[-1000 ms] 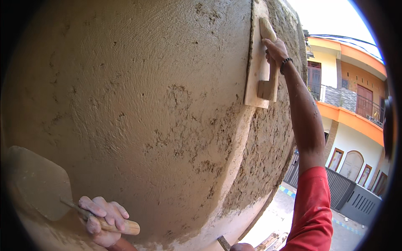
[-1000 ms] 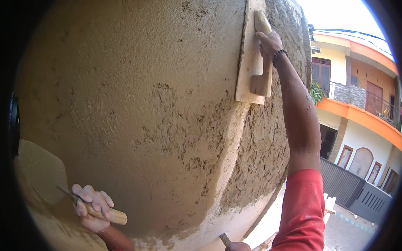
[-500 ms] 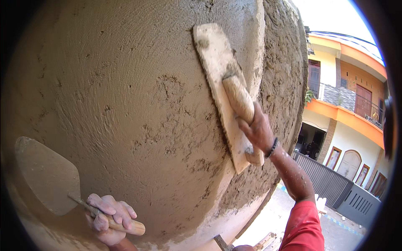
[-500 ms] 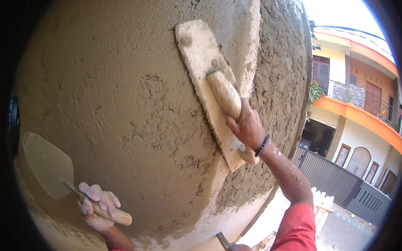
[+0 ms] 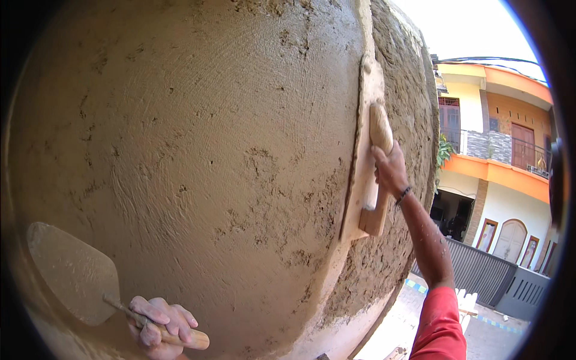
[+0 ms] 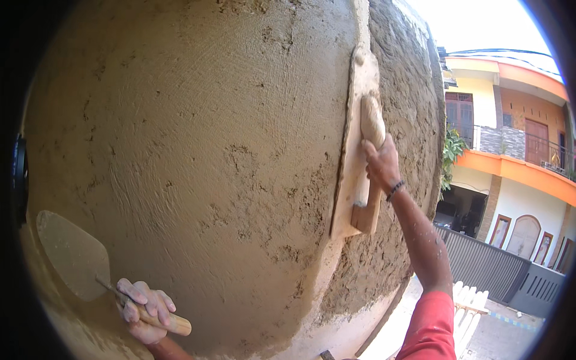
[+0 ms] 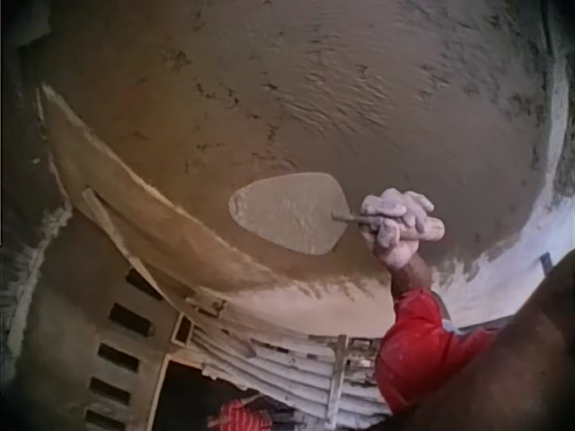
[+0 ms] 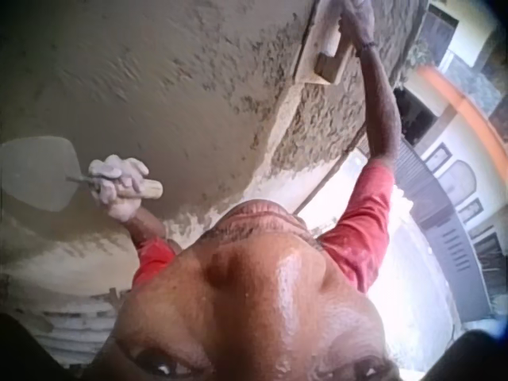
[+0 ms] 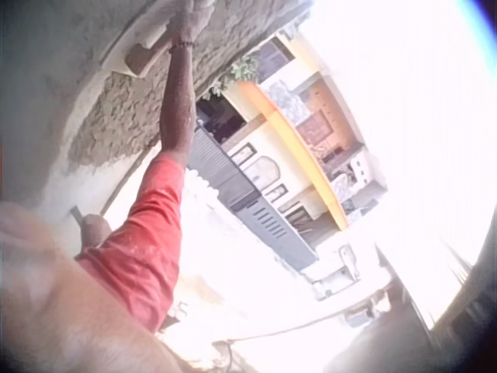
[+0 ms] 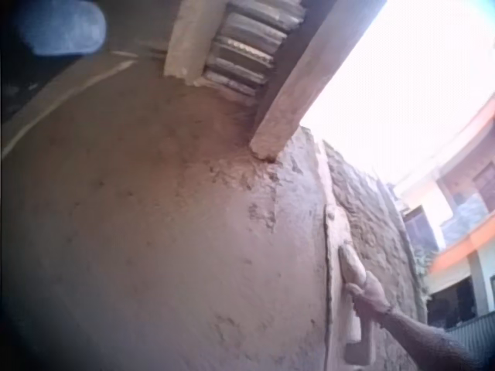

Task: The person smooths a coat of wet plaster onto an exterior wall using a wood float and a trowel while standing on a scaffold, reaching for more plaster from a bucket.

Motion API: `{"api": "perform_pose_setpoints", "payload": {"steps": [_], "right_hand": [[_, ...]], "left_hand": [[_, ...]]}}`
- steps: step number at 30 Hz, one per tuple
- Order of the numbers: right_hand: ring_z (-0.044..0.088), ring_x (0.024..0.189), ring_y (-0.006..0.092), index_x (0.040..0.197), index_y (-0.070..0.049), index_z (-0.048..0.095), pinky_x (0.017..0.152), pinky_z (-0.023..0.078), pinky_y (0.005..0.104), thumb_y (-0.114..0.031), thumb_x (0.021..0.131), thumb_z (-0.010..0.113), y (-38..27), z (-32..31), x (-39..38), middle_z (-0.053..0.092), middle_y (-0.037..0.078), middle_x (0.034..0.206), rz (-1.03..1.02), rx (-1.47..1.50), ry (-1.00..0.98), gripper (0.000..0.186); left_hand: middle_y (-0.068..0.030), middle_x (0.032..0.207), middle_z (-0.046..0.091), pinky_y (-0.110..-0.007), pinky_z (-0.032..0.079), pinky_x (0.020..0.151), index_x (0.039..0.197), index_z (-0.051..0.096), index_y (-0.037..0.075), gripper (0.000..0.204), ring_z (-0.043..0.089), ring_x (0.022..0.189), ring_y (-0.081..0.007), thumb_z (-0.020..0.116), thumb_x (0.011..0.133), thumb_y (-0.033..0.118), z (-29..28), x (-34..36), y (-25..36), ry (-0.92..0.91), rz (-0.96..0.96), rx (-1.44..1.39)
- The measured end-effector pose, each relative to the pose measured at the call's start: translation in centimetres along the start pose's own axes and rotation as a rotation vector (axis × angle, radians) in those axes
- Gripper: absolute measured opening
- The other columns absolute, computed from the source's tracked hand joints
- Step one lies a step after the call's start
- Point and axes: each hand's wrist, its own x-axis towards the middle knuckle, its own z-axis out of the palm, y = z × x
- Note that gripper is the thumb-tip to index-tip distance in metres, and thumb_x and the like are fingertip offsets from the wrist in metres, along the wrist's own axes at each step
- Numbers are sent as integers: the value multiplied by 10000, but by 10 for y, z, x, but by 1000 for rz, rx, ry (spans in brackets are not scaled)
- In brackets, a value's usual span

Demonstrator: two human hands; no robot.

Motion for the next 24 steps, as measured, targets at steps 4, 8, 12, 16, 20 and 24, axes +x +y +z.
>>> {"api": "perform_pose_setpoints", "payload": {"steps": [4, 8, 12, 16, 20, 24], "right_hand": [[522, 444, 147, 962, -5, 485, 389, 463, 327, -248, 875, 626, -69, -14, 103, 531, 50, 641, -22, -56, 123, 294], [502, 415, 141, 786, -48, 505, 363, 434, 312, -257, 848, 621, -108, -27, 178, 486, 21, 564, -20, -27, 74, 247], [541, 450, 176, 718, -8, 533, 395, 458, 342, -261, 850, 635, -130, -15, 182, 548, 66, 588, -96, -51, 105, 303], [527, 441, 141, 960, -13, 493, 376, 448, 310, -235, 864, 649, -91, -3, 116, 525, 41, 598, -163, -168, 72, 288], [514, 431, 138, 914, -22, 491, 366, 436, 313, -255, 869, 637, -77, -23, 145, 507, 35, 586, -133, -165, 94, 279], [489, 423, 116, 803, -63, 471, 356, 415, 305, -291, 878, 610, -115, -36, 202, 479, 20, 568, -51, -117, 58, 277]], "left_hand": [[-42, 645, 497, -371, 545, 515, 888, 418, 61, 234, 528, 406, -165, 594, 918, 212, -13, 6, 3, 22, 9, 41], [-39, 638, 487, -360, 539, 505, 887, 417, 60, 246, 520, 401, -156, 607, 908, 214, -20, 13, 0, 58, 0, 55], [-38, 636, 485, -355, 537, 505, 891, 416, 59, 251, 517, 400, -155, 613, 903, 214, -18, 19, -3, 65, 7, 70], [-40, 649, 487, -345, 537, 512, 897, 413, 57, 261, 523, 411, -154, 620, 899, 217, -13, 19, -3, 18, 16, 103], [-45, 670, 490, -351, 542, 525, 902, 410, 53, 279, 533, 428, -157, 631, 894, 223, -16, 19, -5, 16, 15, 50], [-49, 677, 491, -357, 549, 538, 905, 406, 50, 289, 538, 436, -163, 638, 891, 221, -12, 23, -7, 15, 7, 14]]}}
